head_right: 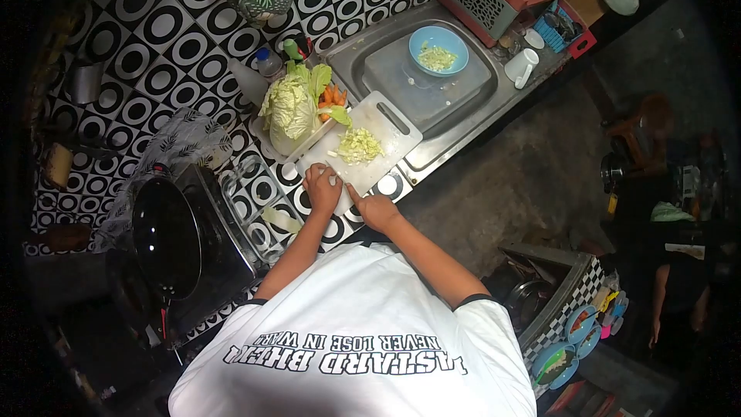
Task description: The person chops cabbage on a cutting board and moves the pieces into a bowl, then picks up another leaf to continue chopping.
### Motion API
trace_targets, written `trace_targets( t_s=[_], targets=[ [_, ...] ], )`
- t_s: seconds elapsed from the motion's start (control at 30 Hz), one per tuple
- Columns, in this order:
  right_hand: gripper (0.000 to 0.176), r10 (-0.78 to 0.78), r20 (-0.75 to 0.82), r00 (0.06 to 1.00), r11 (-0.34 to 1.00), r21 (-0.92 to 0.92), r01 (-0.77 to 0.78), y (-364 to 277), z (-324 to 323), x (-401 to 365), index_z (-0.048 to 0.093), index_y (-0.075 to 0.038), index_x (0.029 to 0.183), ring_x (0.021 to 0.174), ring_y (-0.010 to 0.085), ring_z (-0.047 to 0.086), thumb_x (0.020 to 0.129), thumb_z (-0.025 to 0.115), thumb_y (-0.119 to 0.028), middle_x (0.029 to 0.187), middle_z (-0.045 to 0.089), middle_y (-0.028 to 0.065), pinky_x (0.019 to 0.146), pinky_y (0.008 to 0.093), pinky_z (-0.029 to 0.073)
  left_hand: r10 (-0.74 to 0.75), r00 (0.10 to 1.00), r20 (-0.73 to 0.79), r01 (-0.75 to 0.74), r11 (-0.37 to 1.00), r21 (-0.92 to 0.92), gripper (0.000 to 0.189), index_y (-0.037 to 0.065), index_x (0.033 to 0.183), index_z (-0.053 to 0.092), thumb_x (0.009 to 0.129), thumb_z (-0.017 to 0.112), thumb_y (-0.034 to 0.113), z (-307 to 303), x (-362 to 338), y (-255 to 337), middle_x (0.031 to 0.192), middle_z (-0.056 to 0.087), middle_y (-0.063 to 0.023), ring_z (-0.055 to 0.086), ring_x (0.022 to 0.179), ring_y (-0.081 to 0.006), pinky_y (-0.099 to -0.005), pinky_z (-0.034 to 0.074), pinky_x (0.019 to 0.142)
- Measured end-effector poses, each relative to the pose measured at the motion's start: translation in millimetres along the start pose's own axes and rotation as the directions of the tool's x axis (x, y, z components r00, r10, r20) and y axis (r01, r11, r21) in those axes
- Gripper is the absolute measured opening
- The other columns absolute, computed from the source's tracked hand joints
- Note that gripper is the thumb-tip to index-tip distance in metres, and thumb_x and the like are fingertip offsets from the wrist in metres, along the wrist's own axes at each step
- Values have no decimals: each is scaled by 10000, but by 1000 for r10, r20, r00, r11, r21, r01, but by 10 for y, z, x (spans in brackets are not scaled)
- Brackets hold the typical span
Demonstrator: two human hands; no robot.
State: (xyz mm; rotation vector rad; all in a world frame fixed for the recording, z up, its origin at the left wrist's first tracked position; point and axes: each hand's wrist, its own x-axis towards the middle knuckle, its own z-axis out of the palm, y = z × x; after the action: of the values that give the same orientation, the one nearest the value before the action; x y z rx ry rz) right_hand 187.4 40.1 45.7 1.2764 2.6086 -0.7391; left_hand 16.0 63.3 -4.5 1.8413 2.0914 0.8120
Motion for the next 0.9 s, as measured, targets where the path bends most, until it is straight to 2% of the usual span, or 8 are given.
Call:
trace_targets(
  t_s=[0.2,0.83,0.9],
  targets=[
    [820,-21,-54,998,1000,-20,20,14,53,-8,140,-22,1522,640,323,663,789,507,-29,764,680,161,586,430,530,0,1000,7,-1,1000,19,148,112,818,670,687,734,135,-3,-1,4,1079,538,-63,471,1112,-279,-453,345,931],
    [806,-4,-27,1000,999,37,5,36,117,43,140,-14,1521,625,328,658,793,486,-40,742,679,173,568,431,524,-2,1000,27,2,1000,14,143,97,821,674,697,729,146,-47,4,23,1092,544,-80,480,1104,-286,-445,341,936],
    [825,-1,-30,1000,1000,23,2,34,114,42,116,-19,1525,619,327,656,789,488,-44,734,677,173,561,434,523,-3,999,42,3,1000,0,133,72,826,667,721,719,135,-62,6,41,1088,536,-104,472,1096,-293,-453,326,945]
  ],
)
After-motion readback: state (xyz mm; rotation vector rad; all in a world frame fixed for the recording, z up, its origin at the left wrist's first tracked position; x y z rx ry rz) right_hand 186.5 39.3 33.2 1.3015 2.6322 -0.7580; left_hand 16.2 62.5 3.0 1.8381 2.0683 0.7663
